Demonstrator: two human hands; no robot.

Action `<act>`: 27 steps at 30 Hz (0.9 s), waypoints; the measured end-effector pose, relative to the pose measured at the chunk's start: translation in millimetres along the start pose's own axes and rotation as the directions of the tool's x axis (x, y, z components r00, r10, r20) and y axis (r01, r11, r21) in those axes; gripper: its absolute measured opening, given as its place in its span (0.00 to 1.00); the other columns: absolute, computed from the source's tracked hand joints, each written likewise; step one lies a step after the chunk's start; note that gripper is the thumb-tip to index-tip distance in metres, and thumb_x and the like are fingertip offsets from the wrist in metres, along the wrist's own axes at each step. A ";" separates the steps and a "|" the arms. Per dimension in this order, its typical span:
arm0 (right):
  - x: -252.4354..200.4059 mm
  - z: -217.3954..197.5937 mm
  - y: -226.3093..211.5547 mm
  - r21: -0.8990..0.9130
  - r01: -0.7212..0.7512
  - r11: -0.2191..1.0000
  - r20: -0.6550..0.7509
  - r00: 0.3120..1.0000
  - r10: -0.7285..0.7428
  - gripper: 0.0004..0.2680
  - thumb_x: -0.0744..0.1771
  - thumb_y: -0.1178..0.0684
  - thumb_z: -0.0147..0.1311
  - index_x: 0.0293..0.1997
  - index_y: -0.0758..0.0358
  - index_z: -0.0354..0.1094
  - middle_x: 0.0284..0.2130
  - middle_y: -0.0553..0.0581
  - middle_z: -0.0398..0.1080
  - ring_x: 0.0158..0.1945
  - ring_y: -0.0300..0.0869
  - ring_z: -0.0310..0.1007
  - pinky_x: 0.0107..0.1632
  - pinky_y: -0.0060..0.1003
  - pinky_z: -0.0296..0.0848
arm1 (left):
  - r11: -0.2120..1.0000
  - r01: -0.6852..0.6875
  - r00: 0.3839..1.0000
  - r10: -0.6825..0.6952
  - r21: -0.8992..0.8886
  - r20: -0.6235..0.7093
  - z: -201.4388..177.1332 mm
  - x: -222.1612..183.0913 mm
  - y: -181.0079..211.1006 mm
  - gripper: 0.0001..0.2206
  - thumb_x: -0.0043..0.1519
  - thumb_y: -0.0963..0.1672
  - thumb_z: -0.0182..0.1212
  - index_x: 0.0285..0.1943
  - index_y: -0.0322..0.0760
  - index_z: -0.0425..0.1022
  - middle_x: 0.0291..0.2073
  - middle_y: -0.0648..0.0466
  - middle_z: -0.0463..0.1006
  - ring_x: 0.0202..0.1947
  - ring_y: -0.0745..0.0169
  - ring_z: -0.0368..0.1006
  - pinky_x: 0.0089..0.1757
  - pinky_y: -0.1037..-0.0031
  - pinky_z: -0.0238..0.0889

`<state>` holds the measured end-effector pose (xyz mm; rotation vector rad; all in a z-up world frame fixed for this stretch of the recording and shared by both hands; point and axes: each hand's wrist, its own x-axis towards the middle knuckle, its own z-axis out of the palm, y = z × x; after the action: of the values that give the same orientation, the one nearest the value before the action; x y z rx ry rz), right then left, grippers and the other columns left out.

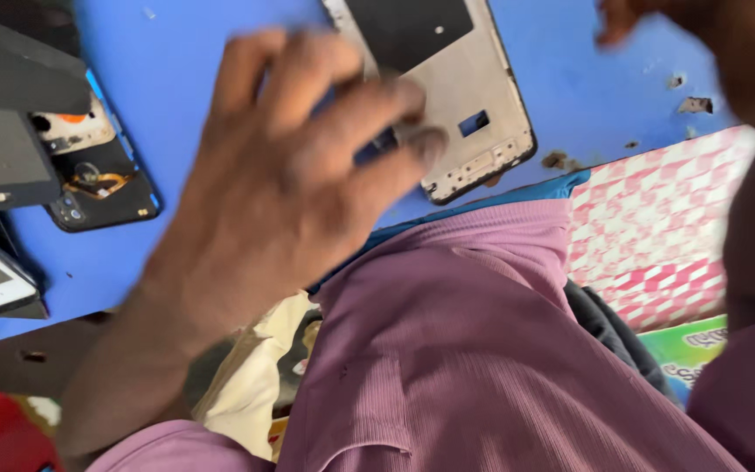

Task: The person uses a small metal tool to carefully pry and separate the edges of a white smartphone back cover from its frame. The hands work along the perimeter, lifting the cover slightly while other disassembled phone parts remain on the blue work surface.

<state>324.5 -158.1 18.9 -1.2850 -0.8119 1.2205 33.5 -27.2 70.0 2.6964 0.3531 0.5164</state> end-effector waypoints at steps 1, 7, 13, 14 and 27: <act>2.8 -3.4 3.4 -0.031 -0.001 1.000 0.025 1.000 0.002 0.06 0.69 0.65 0.56 0.50 0.67 0.67 0.39 0.58 0.73 0.36 0.41 0.77 0.37 0.32 0.80 | 0.999 0.022 1.000 -0.023 0.040 0.020 2.0 2.3 10.0 0.09 0.62 0.43 0.68 0.49 0.40 0.83 0.47 0.54 0.80 0.49 0.55 0.69 0.50 0.57 0.60; 2.3 -19.2 25.1 -0.145 -0.022 0.989 0.118 0.992 0.039 0.07 0.68 0.65 0.57 0.50 0.68 0.68 0.39 0.58 0.73 0.36 0.41 0.77 0.36 0.32 0.78 | 0.966 0.128 0.982 -0.156 0.224 0.109 26.4 18.4 25.5 0.03 0.66 0.44 0.72 0.45 0.47 0.84 0.43 0.67 0.78 0.45 0.63 0.66 0.49 0.59 0.58; 32.2 -20.0 38.1 -0.245 0.062 0.967 0.275 0.961 0.008 0.08 0.67 0.66 0.57 0.51 0.68 0.69 0.39 0.59 0.73 0.35 0.41 0.77 0.35 0.31 0.77 | 0.978 0.126 0.975 -0.153 0.164 0.163 30.1 23.5 15.3 0.03 0.59 0.44 0.72 0.37 0.46 0.82 0.39 0.68 0.78 0.40 0.66 0.66 0.47 0.64 0.57; 36.2 -20.3 38.1 -0.269 0.087 0.959 0.290 0.957 -0.005 0.08 0.67 0.66 0.57 0.51 0.68 0.69 0.39 0.59 0.73 0.35 0.41 0.77 0.35 0.31 0.77 | 0.981 0.118 0.977 -0.142 0.153 0.158 32.5 25.7 11.3 0.03 0.59 0.44 0.72 0.37 0.46 0.82 0.39 0.68 0.78 0.39 0.66 0.66 0.46 0.64 0.58; 65.4 -0.3 36.9 -0.387 0.414 0.824 0.553 0.819 -0.152 0.10 0.65 0.67 0.59 0.51 0.70 0.70 0.40 0.60 0.74 0.34 0.40 0.76 0.33 0.31 0.74 | 0.990 0.088 0.995 -0.092 0.112 0.031 46.6 2.0 1.1 0.03 0.57 0.44 0.72 0.37 0.47 0.83 0.38 0.67 0.82 0.34 0.65 0.62 0.40 0.69 0.58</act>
<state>331.9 -100.4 -28.7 -1.1736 -1.7381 1.1383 54.0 -42.0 30.8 2.7764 0.5046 0.4335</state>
